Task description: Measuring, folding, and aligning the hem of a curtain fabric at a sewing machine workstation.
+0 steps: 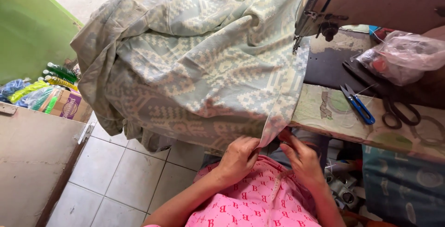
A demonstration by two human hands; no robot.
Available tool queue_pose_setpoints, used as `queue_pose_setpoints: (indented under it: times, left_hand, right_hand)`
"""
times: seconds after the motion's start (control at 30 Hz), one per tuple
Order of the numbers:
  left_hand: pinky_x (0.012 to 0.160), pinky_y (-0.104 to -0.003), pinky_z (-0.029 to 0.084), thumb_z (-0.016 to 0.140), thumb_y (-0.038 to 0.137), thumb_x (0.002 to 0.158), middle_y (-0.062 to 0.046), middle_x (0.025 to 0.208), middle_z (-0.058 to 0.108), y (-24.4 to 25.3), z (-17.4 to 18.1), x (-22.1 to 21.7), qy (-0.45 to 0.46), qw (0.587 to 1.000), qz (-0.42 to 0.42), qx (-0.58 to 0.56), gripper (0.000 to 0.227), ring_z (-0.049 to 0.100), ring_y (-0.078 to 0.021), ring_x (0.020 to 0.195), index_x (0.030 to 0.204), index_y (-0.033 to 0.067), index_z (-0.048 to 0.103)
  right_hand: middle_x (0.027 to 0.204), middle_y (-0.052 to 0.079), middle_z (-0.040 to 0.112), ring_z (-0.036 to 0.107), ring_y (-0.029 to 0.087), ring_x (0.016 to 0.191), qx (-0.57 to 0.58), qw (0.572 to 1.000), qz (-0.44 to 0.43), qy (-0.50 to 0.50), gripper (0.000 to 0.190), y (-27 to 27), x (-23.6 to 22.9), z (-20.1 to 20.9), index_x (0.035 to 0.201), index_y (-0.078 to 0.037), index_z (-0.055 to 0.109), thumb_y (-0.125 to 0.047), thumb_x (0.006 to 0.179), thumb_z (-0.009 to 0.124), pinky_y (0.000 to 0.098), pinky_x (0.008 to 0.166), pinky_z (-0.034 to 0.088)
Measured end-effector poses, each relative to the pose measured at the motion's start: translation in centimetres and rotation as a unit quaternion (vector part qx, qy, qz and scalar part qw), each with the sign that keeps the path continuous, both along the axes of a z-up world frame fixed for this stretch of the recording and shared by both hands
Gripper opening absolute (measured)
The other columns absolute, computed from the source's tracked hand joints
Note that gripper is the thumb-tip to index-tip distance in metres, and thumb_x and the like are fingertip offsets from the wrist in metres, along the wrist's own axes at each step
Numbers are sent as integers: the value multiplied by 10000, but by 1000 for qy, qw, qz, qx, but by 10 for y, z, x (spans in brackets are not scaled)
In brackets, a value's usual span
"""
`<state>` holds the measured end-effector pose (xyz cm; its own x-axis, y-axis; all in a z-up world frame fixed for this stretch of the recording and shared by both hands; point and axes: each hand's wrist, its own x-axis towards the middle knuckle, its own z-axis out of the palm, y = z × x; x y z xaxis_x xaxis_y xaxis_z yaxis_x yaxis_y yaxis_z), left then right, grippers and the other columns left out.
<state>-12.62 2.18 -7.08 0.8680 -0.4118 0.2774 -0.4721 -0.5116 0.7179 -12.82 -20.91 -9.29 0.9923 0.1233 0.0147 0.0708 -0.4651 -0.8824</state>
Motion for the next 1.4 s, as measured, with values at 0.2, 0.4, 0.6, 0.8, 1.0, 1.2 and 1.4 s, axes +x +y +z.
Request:
queue_pose_setpoints:
  times: [0.2, 0.4, 0.6, 0.8, 1.0, 1.2, 1.4]
  left_hand:
    - [611, -330, 407, 600, 51, 958, -13, 730, 555, 3, 44, -6, 171, 981, -32, -90, 57, 495, -149, 635, 922, 91, 579]
    - [917, -207, 534, 602, 83, 1054, -25, 1147, 693, -9, 72, -10, 411, 813, -135, -390, 280, 651, -81, 1035, 1325, 14, 590]
    - [793, -447, 571, 664, 126, 958, -187, 971, 740, -15, -29, -15, 216, 961, -54, -161, 191, 736, -327, 986, 1140, 71, 683]
    - [788, -583, 575, 469, 62, 1019, -310, 1034, 685, 5, 74, -20, 152, 966, -210, 18, 320, 680, -507, 994, 1322, -8, 546]
    - [933, -430, 581, 710, 5, 907, -122, 1059, 751, 45, 87, 50, -170, 974, -71, 135, 290, 720, -327, 1061, 1171, 122, 732]
    - [1233, -475, 295, 770, 229, 927, -75, 1254, 748, 76, 37, 105, -231, 963, -17, 139, 138, 570, -298, 1367, 1026, 155, 710]
    - [792, -367, 564, 672, 182, 1006, 11, 802, 553, 64, 32, 102, -383, 913, -6, 139, 66, 610, -212, 798, 951, 214, 687]
  right_hand:
    - [1194, 68, 657, 602, 157, 1155, 191, 979, 46, 63, 654, 23, 7, -13, 1312, -51, 616, -584, 964, 469, 315, 995, 474]
    - [954, 189, 750, 731, 252, 775, 541, 824, -49, 160, 602, 31, -14, -21, 1169, 73, 644, -496, 971, 658, 348, 653, 603]
    - [825, 166, 721, 736, 269, 689, 520, 818, -149, 193, 213, 38, -10, -34, 1100, 6, 656, -200, 1055, 623, 439, 681, 635]
    - [782, 118, 694, 747, 237, 644, 515, 822, -157, 185, 188, 64, -22, 42, 1063, 24, 633, -47, 922, 734, 397, 605, 635]
    - [820, 158, 774, 770, 256, 687, 462, 854, -127, 204, 140, 65, -25, 15, 971, 65, 735, 10, 855, 790, 415, 667, 644]
    - [790, 205, 771, 780, 309, 697, 465, 846, -116, 233, 233, 61, -31, 5, 953, 86, 753, 113, 735, 833, 458, 627, 647]
    - [858, 202, 782, 778, 285, 784, 452, 863, -102, 201, 293, 43, -44, -17, 1020, 82, 733, 105, 744, 826, 455, 742, 647]
